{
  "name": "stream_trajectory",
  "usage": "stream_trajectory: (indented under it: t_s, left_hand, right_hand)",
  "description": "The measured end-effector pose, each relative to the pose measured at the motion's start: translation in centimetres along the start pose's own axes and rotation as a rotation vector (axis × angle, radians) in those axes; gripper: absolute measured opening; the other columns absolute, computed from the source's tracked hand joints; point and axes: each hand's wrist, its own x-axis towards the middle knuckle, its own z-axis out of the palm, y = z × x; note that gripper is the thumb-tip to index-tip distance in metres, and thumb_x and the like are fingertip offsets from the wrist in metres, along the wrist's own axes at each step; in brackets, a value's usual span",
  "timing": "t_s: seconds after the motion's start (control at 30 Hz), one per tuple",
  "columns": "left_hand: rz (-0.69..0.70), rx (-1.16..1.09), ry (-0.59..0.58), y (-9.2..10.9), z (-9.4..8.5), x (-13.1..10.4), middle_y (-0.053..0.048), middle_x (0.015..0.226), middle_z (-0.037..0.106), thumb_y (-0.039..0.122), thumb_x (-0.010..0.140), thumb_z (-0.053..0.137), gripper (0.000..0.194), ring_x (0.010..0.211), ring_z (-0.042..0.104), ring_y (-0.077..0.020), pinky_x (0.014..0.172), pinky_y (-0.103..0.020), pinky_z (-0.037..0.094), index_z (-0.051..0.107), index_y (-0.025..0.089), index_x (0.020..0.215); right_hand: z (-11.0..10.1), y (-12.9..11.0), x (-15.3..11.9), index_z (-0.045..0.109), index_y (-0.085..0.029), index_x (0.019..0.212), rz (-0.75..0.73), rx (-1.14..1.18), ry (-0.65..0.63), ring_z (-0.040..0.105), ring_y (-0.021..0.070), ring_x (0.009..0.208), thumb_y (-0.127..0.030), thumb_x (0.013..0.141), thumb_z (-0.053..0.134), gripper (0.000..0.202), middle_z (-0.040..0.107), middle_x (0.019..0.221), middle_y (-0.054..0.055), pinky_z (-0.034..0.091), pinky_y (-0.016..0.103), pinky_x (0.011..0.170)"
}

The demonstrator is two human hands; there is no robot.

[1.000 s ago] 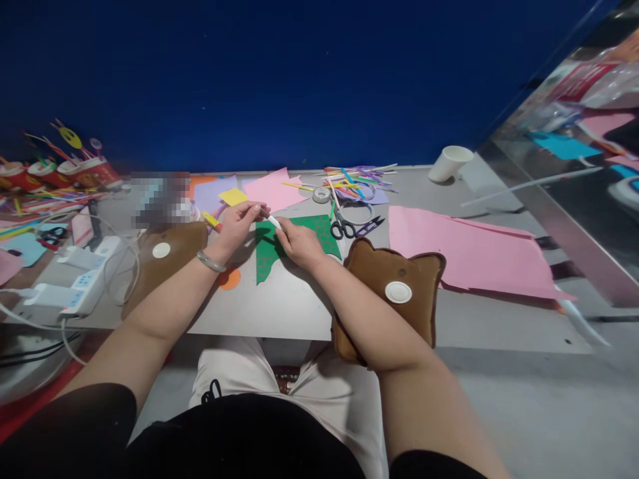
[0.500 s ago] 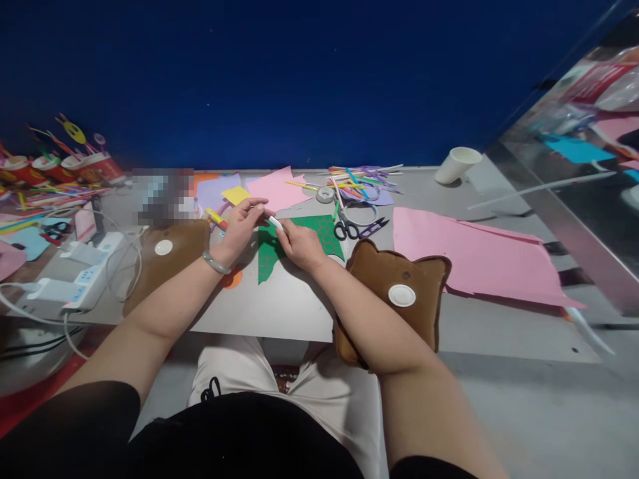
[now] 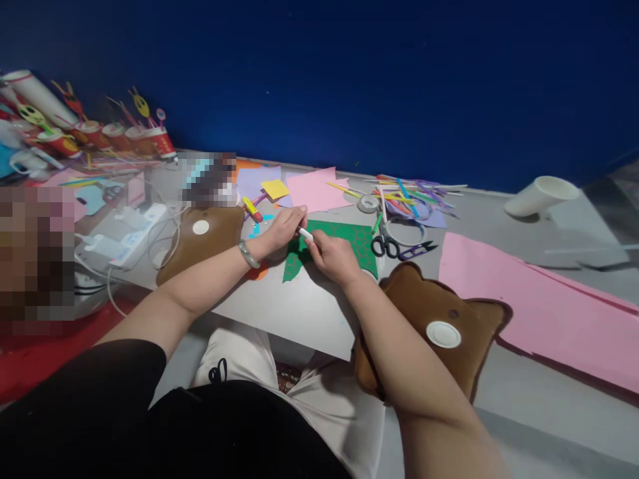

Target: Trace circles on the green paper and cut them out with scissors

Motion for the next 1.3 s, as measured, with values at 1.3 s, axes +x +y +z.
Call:
stream_trajectory:
  t_s: [1.3]
  left_hand:
    - [-0.149, -0.007, 0.258, 0.3, -1.3, 1.3, 0.005, 0.075, 0.054, 0.017, 0.11, 0.054, 0.007, 0.064, 0.053, -0.0108, 0.067, -0.023, 0.045, 0.059, 0.019, 0.106]
  right_hand:
    - [0.2, -0.2, 0.3, 0.064, -0.022, 0.091, 0.076, 0.35, 0.055, 0.048, 0.0176, 0.057, -0.046, 0.098, 0.055, 0.026, 0.056, 0.062, 0.001, 0.036, 0.032, 0.065]
